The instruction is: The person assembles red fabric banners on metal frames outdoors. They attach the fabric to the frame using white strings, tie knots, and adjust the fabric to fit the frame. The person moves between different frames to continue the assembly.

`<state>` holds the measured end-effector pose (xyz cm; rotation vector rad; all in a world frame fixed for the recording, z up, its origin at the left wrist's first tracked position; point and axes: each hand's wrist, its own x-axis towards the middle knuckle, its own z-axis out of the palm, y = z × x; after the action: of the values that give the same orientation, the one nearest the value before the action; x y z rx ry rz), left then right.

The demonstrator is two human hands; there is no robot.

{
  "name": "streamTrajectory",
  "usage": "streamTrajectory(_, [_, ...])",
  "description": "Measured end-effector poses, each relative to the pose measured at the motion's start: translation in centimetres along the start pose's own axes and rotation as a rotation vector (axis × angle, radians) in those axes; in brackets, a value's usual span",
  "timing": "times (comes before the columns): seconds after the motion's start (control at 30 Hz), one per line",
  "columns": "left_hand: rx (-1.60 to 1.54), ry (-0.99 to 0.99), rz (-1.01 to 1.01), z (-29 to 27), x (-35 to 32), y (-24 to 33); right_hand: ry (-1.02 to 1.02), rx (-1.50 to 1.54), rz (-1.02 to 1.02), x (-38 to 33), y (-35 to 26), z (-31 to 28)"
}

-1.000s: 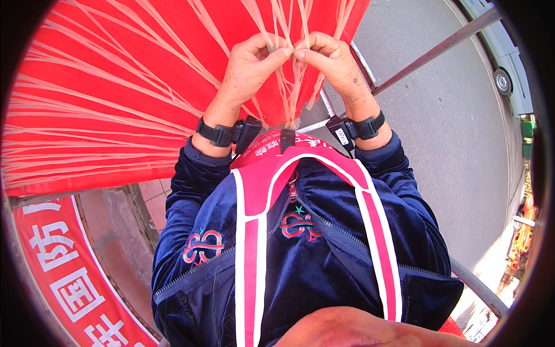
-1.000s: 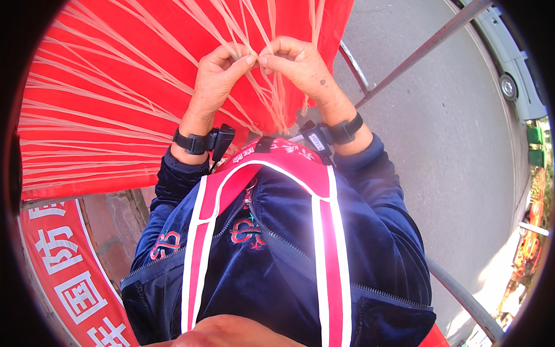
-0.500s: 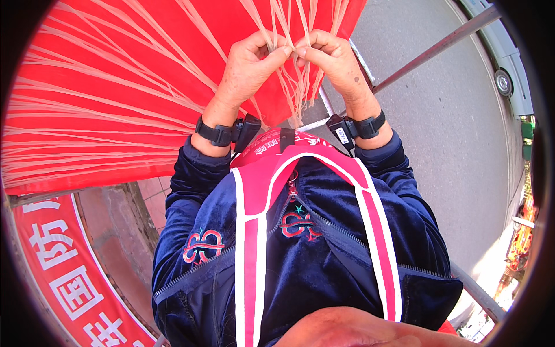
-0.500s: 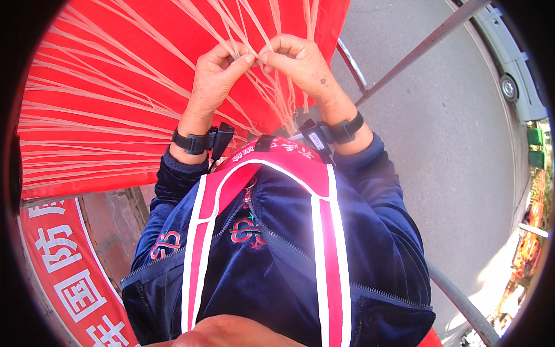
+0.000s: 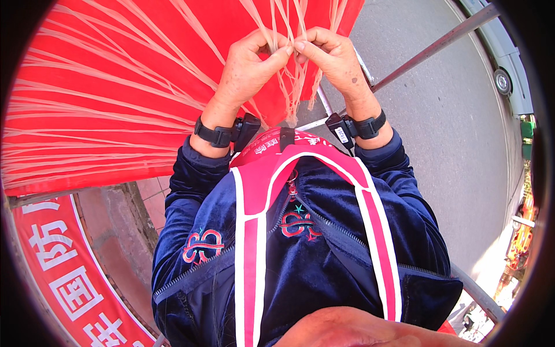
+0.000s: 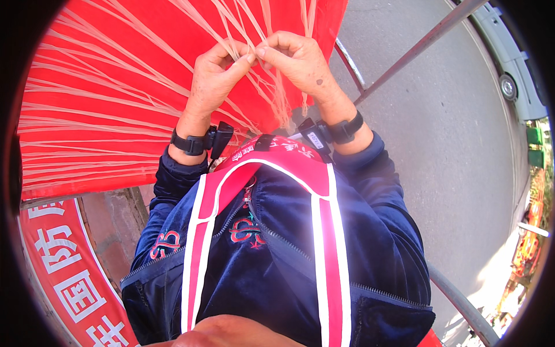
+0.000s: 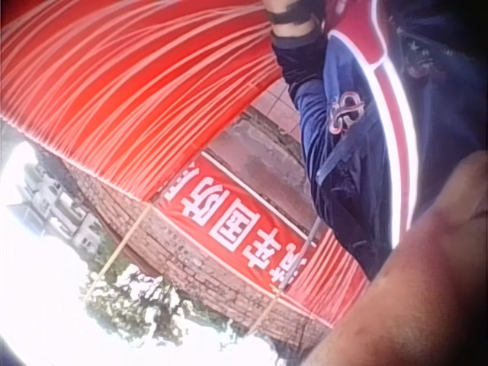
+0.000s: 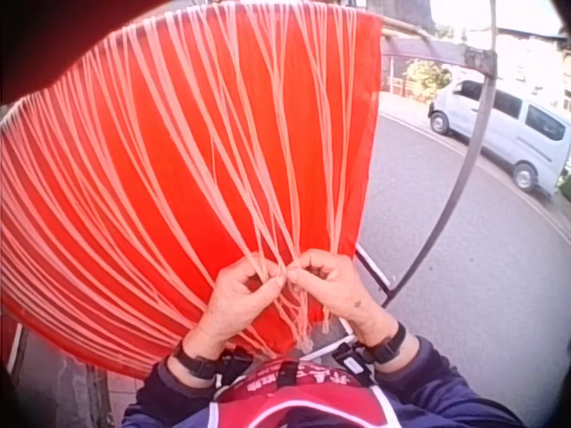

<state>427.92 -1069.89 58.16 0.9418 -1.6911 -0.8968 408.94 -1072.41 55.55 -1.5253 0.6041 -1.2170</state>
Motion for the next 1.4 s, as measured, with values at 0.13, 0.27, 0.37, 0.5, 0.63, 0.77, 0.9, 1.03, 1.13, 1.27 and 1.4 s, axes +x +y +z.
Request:
streamTrajectory(0.13, [-0.074, -0.014, -0.023, 0.0, 0.0, -0.6, 0.014, -0.001, -0.008, 0.1, 0.6, -0.2])
streamTrajectory(0.27, [-0.224, -0.012, -0.049, -0.5, 0.0, -1.3, 0.04, 0.118, -0.014, 0.2, 1.1, -1.0])
streamTrajectory(0.37, [-0.306, -0.019, -0.107, -1.4, 0.1, -1.2, 0.06, 0.23, 0.022, 0.3, 1.0, -1.7])
streamTrajectory(0.5, [-0.379, -0.024, -0.169, -1.3, 0.0, -0.8, 0.056, 0.133, -0.025, 0.2, 0.7, -1.7])
streamTrajectory(0.63, [-0.304, -0.039, -0.154, 0.1, 0.2, -0.7, 0.029, 0.051, -0.018, 0.0, 0.6, -0.7])
streamTrajectory(0.77, [-0.243, 0.017, -0.127, 0.8, 0.5, -0.8, 0.027, 0.044, -0.013, 0.3, 0.9, -0.1])
streamTrajectory(0.9, [-0.191, 0.065, -0.13, 0.7, 0.5, -0.8, 0.058, 0.025, -0.001, 0.2, 1.1, 0.0])
streamTrajectory(1.03, [-0.199, 0.091, -0.108, 1.1, 0.4, -0.9, 0.066, 0.067, -0.013, 0.0, 1.2, 0.2])
streamTrajectory(1.13, [-0.117, 0.129, -0.02, 1.1, 0.4, -1.1, 0.083, 0.06, -0.039, 0.0, 1.3, 0.4])
streamTrajectory(1.27, [-0.131, 0.075, -0.099, 0.7, 0.5, -1.6, 0.085, 0.045, -0.075, 0.4, 1.5, 0.5])
streamTrajectory(1.4, [-0.109, 0.065, -0.087, 0.7, 0.4, -1.6, 0.121, 0.039, -0.148, 0.3, 1.6, 0.6])
